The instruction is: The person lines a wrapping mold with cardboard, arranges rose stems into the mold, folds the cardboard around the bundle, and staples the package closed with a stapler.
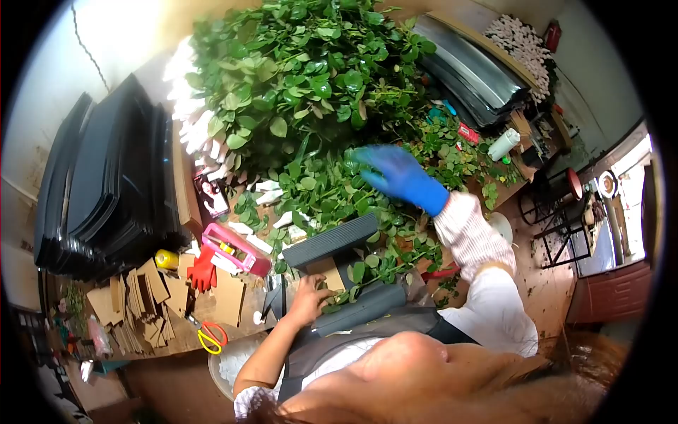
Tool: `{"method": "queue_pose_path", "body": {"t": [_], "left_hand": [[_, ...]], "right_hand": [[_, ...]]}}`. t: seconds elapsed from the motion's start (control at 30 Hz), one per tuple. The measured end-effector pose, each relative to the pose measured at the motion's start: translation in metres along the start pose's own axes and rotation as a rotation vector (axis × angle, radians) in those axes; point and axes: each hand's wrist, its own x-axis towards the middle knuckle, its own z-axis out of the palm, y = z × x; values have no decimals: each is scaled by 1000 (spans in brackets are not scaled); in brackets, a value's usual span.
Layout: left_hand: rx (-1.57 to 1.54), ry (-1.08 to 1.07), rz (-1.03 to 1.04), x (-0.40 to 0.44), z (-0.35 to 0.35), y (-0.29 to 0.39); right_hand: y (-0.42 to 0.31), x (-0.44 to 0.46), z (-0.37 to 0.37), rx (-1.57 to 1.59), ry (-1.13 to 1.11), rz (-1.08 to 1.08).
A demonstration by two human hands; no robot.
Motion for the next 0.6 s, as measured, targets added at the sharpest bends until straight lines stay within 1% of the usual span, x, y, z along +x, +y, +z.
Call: {"method": "queue_pose_path", "body": {"t": [0.03, 0.07, 0.1, 0.13, 0.17, 0.23, 0.3, 0.33, 0.37, 0.43, 0.57, 0.6], "left_hand": [[6, -3, -1, 1, 2, -2], [11, -7, -2, 2, 0, -1], [18, -6, -8, 2, -1, 0], [24, 6, -16, 2, 2, -2], [44, -9, -12, 2, 3, -3], [42, -9, -24, 2, 6, -4], [7, 13, -25, 1, 9, -6], [2, 14, -32, 0, 11, -9], [-8, 12, -39, 0, 16, -13], [8, 8, -45, 2, 13, -8], [-12, -8, -48, 0, 10, -7], [6, -18, -44, 1, 6, -4]], "right_hand": [[12, 31, 10, -87, 78, -41], [23, 62, 18, -145, 100, -46], [30, 89, 28, -293, 112, 2], [32, 117, 35, -385, 48, 107], [50, 141, 57, -492, 71, 119], [57, 183, 79, -621, -106, 216], [86, 204, 125, -643, 37, 224], [89, 211, 131, -658, 107, 230], [96, 214, 132, -640, 85, 219], [92, 211, 111, -601, 29, 199], [103, 230, 45, -567, -71, -36], [102, 235, 24, -592, -29, -59]]}}
